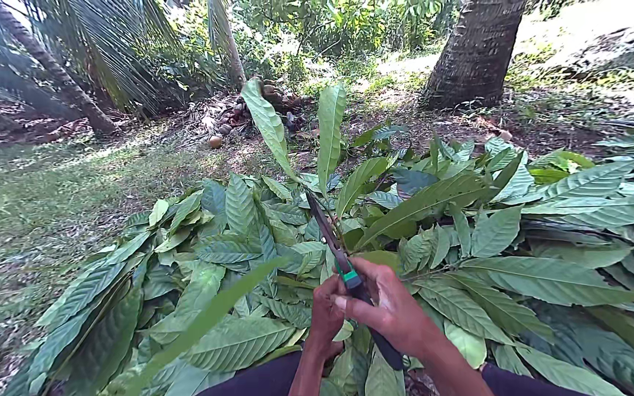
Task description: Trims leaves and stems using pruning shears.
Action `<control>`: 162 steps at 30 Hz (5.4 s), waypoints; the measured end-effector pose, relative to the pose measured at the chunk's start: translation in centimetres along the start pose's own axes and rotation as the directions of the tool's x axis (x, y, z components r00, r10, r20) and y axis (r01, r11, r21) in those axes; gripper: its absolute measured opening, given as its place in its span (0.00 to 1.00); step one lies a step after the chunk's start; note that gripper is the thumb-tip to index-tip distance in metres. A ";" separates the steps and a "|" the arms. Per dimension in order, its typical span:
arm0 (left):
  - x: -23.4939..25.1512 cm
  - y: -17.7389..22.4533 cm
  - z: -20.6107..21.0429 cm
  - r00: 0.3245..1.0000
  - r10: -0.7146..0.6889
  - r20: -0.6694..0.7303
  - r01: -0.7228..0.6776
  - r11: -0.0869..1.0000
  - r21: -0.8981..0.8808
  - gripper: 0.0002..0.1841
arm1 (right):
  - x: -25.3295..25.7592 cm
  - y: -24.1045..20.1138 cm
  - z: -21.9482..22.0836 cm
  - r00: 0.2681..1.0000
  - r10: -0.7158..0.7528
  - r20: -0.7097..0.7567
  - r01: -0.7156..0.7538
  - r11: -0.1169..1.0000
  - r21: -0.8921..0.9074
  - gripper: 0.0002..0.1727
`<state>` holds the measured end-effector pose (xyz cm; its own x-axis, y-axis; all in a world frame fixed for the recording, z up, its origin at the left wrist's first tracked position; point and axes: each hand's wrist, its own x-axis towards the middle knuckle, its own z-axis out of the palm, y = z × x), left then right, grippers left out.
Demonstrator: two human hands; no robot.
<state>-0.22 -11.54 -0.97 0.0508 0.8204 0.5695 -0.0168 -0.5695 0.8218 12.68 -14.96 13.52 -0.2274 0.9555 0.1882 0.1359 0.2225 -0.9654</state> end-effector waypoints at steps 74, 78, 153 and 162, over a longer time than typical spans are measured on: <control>1.0 -0.3 -1.6 0.985 -0.017 -0.170 -0.010 0.987 -0.158 0.05 | -2.1 7.2 2.8 0.954 0.257 -0.155 -0.262 0.965 -0.013 0.32; 0.9 -0.3 -1.3 0.986 0.007 -0.168 -0.030 0.990 -0.138 0.07 | -1.5 6.7 2.7 0.955 0.231 -0.187 -0.238 0.971 -0.014 0.32; 1.8 3.0 -4.2 0.881 -0.416 -0.223 0.389 0.908 -0.159 0.07 | -3.1 9.2 -1.3 0.848 0.473 0.238 -0.465 0.880 -0.092 0.21; 1.7 3.2 -4.1 0.876 -0.421 -0.236 0.397 0.906 -0.144 0.05 | -3.0 9.6 -0.9 0.861 0.467 0.201 -0.447 0.884 -0.138 0.21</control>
<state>-4.28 -11.74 2.67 -0.1845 0.9704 0.1562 -0.1384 -0.1829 0.9733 15.55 -15.47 3.86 -0.3264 0.8873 -0.3257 0.3552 -0.2042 -0.9122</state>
